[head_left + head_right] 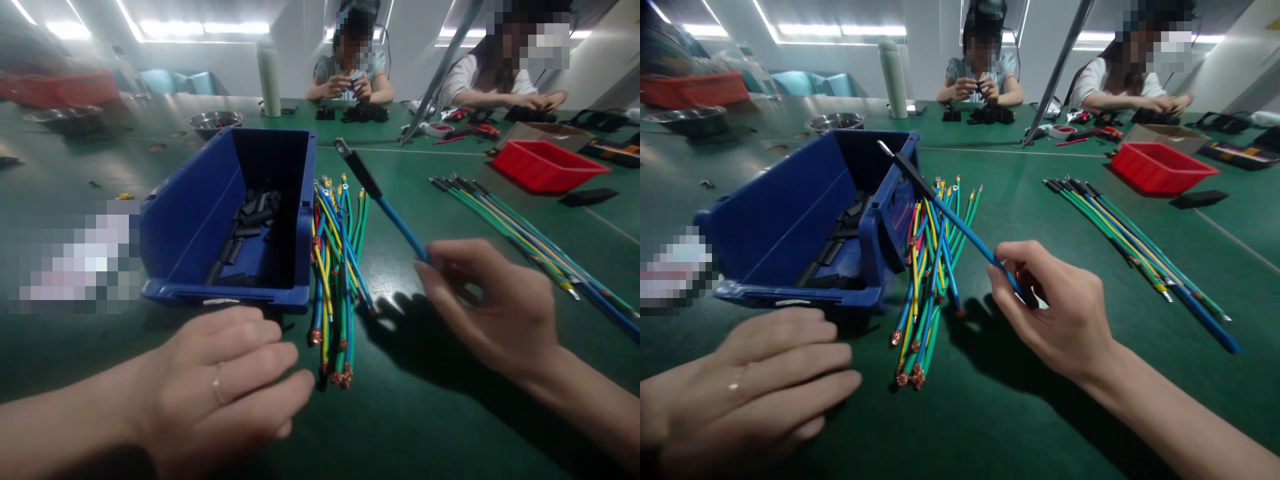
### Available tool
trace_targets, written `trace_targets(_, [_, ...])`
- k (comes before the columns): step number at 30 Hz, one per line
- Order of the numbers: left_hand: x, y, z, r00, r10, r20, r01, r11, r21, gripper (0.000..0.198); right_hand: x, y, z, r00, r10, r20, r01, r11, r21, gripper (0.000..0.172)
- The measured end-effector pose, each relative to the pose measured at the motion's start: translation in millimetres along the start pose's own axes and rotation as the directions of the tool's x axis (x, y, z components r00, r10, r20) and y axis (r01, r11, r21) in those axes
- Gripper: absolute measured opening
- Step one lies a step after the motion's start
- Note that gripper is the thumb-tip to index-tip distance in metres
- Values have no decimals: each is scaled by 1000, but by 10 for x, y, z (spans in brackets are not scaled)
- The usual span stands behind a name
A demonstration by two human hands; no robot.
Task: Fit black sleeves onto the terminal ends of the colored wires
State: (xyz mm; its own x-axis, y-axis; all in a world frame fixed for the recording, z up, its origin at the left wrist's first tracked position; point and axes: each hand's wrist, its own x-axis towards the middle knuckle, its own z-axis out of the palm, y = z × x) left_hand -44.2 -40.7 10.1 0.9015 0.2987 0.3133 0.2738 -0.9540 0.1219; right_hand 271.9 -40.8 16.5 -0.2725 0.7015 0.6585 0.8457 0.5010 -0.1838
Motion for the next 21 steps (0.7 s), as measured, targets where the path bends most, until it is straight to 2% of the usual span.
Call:
trace_targets(2, [194, 6, -15, 990, 142, 17, -142, 990, -24, 28, 16, 32, 23, 993, 117, 18, -118, 992, 50, 5])
trace_targets(3, [256, -3, -8, 984, 171, 50, -169, 985, -44, 28, 23, 50, 35, 984, 174, 33, -176, 981, 75, 8])
trace_targets(7, [319, -46, 12, 984, 155, 83, -152, 987, -46, 36, 43, 113, 74, 920, 368, 132, -384, 915, 122, 20])
trace_targets(11, [303, -30, -39, 981, 146, 130, -142, 989, -42, 38, 46, 167, 102, 844, 499, 197, -518, 854, 52, 33])
trace_targets(14, [307, -22, -49, 977, 158, 141, -151, 987, -55, 39, 36, 219, 131, 799, 560, 220, -560, 826, -65, 36])
trace_targets(17, [302, -35, -19, 976, 153, 155, -144, 987, -64, 39, 18, 277, 164, 763, 593, 256, -548, 804, -229, 36])
trace_targets(21, [282, -39, -2, 979, 128, 160, -118, 991, -69, 38, 1, 349, 186, 765, 589, 261, -487, 793, -366, 32])
